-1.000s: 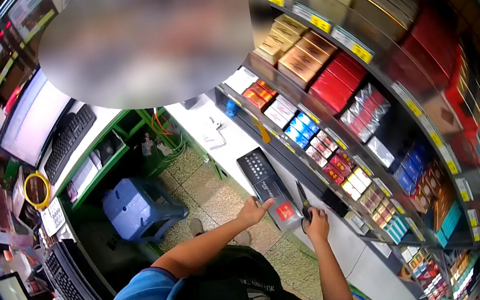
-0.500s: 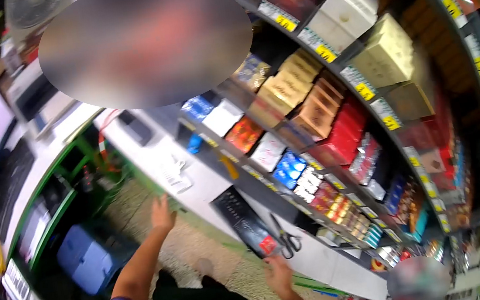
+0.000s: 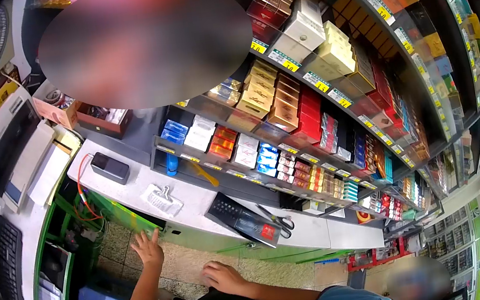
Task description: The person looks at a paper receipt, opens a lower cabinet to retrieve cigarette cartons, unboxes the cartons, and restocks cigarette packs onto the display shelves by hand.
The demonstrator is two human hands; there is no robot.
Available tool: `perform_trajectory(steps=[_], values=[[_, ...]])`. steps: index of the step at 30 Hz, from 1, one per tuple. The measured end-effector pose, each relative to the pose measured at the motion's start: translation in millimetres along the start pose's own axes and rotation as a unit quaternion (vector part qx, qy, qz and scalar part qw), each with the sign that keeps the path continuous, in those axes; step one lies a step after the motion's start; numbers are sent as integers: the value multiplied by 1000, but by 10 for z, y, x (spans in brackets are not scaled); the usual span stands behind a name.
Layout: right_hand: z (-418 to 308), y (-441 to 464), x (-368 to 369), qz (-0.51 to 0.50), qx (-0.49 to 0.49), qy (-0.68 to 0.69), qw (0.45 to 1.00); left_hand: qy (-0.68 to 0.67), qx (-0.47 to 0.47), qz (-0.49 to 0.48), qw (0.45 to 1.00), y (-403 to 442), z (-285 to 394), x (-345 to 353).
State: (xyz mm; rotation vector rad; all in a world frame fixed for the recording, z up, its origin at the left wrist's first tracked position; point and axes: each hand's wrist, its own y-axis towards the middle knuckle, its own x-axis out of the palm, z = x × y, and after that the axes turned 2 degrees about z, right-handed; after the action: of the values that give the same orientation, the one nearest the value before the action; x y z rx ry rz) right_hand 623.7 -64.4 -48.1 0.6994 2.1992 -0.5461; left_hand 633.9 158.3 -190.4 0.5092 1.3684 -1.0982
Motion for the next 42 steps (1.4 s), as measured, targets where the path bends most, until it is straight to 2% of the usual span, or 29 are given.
perform_trajectory(steps=[5,7,9,11,12,14,15,19,20,21,23,24,25,27,28,30,31,33,35,37,38,39,42], values=[[-12,438,199,-26,-14,-37,999,-20,13,57,998,-289,-246,-31],[20,694,287,-85,-3,-73,994,-85,-27,47,995,-479,-287,-190],[41,954,403,-94,-17,-151,984,-129,-71,103,984,-618,-362,-244],[227,1346,603,-149,57,-81,984,-188,-125,159,961,-645,-454,-308],[173,1515,642,-149,18,-91,984,-192,-187,78,960,-553,-560,-132],[204,1868,811,-137,-53,-98,984,-260,-204,227,916,-566,-685,11],[227,2034,889,-144,-48,-96,984,-284,-208,252,901,-547,-745,25],[362,2469,1174,-165,-8,-116,979,-324,-293,148,887,-557,-1025,33],[349,2542,1221,-162,-25,-154,974,-350,-276,227,866,-579,-1091,104],[333,2538,1249,-169,-30,-163,971,-357,-284,227,860,-594,-1111,163],[244,2542,1278,-158,30,6,987,-472,-231,280,803,-633,-1113,157],[224,2544,1264,-202,62,111,971,-506,-225,277,785,-635,-1067,133],[223,2514,1211,-258,82,149,951,-509,-235,278,780,-639,-1006,113],[257,2386,1317,-262,159,198,931,-525,-187,246,793,-636,-879,142],[281,2346,1345,-295,151,200,922,-532,-194,247,786,-648,-829,201],[114,2267,1505,-332,104,230,909,-482,-179,247,822,-631,-733,303],[53,2233,1569,-360,108,272,886,-489,-185,248,816,-614,-732,363],[-134,2229,1678,-413,44,277,866,-497,-208,267,799,-643,-840,440],[-78,2297,1810,-384,59,298,872,-464,-250,309,792,-691,-1047,467],[231,2506,1961,-332,-115,84,933,-452,-247,333,790,-748,-1273,456],[363,2562,2073,-242,-88,73,963,-461,-243,321,791,-784,-1378,424],[521,2705,2072,-202,-138,-36,969,-470,-237,308,792,-801,-1457,403],[1269,3266,2126,-108,2,-93,990,-484,-219,293,795,-826,-1623,414]])
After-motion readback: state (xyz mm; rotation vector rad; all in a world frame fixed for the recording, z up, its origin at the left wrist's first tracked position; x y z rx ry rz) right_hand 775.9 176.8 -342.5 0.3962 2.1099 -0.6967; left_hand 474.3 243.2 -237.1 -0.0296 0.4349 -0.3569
